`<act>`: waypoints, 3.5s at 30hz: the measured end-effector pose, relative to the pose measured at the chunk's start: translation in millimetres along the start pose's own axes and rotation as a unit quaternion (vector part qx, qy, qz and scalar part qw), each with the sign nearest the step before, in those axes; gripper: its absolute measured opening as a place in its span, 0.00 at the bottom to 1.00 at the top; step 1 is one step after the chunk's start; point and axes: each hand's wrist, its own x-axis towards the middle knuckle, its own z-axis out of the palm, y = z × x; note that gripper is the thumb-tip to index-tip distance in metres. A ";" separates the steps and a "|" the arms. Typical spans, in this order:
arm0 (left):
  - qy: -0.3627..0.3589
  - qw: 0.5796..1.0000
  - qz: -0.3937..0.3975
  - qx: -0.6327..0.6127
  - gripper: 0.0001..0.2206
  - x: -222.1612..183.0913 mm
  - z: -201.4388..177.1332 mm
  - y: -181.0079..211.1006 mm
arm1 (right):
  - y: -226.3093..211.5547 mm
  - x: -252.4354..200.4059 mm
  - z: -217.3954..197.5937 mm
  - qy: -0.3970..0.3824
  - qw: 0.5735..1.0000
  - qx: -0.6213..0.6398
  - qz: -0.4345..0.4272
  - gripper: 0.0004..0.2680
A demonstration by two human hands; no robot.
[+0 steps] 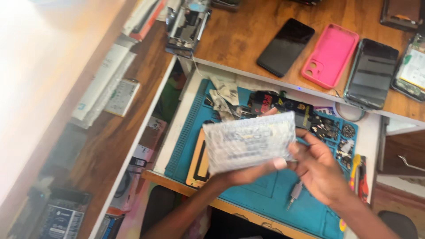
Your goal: The person disassembles a mobile phone on a blue mat, removing the battery and internal electronic components. They clean the edges of the phone frame with a scraper and liquid from a bottle before placing the screen into bubble wrap.
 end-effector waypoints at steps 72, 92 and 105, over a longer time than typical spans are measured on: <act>-0.200 0.904 -0.033 0.377 0.15 -15.3 90.6 -27.8 | -43.2 -34.2 -98.2 0.231 0.755 -0.556 -0.260 0.11; 0.088 0.867 0.004 0.490 0.14 5.1 5.3 -30.0 | -89.0 -1.6 -74.0 0.251 0.560 -0.684 -0.393 0.18; 0.061 0.862 0.012 0.503 0.13 4.3 -3.1 -30.2 | -119.0 74.2 -74.0 0.282 0.563 -0.750 -0.204 0.24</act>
